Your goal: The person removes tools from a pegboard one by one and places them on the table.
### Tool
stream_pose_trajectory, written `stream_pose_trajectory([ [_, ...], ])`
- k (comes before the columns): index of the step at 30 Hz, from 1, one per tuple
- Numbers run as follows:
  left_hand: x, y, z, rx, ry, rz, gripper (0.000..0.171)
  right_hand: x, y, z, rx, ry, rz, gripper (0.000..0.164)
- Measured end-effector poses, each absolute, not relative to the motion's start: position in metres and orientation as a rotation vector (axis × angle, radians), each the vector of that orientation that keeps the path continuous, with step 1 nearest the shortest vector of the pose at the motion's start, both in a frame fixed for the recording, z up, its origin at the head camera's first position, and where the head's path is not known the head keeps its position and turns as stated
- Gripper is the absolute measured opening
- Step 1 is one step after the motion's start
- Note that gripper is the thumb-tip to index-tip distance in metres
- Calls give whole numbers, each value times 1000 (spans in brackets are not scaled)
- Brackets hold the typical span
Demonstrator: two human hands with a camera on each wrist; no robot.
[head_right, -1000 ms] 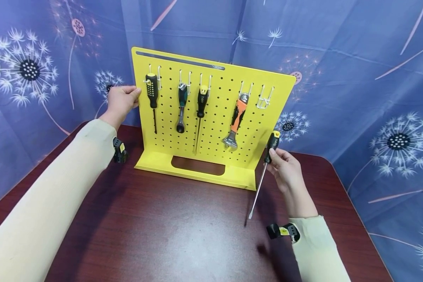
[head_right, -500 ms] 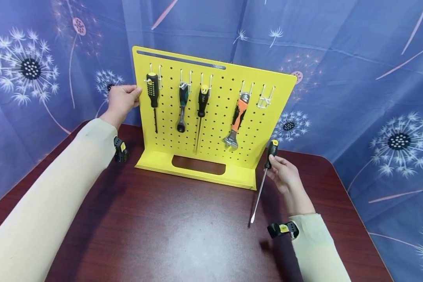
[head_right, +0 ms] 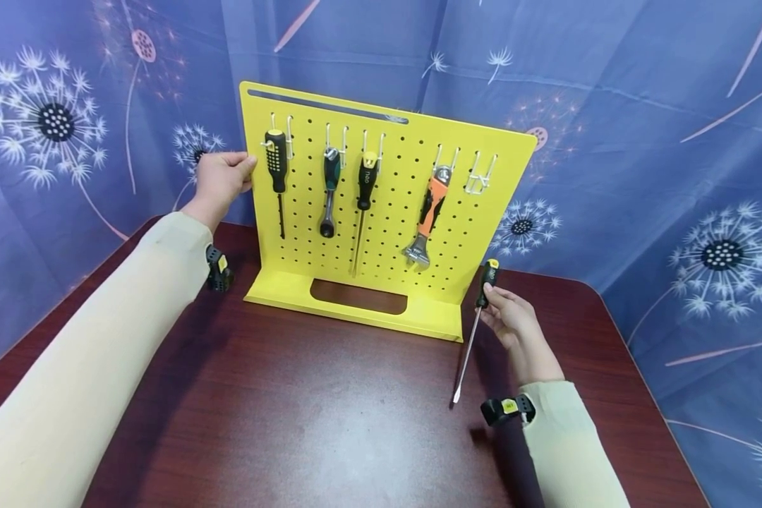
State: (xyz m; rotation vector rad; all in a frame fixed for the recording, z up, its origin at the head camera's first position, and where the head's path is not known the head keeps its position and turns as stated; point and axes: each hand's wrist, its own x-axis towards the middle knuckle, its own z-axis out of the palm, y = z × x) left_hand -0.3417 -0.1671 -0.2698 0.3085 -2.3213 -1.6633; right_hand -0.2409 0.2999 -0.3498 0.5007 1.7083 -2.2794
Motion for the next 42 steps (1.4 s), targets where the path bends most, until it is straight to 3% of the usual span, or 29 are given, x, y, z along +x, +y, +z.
stream_pose_trajectory([
  [42,-338,-167,-266,320,-2323,-1731,36,-261,330,-387,506,1852,-2006,39],
])
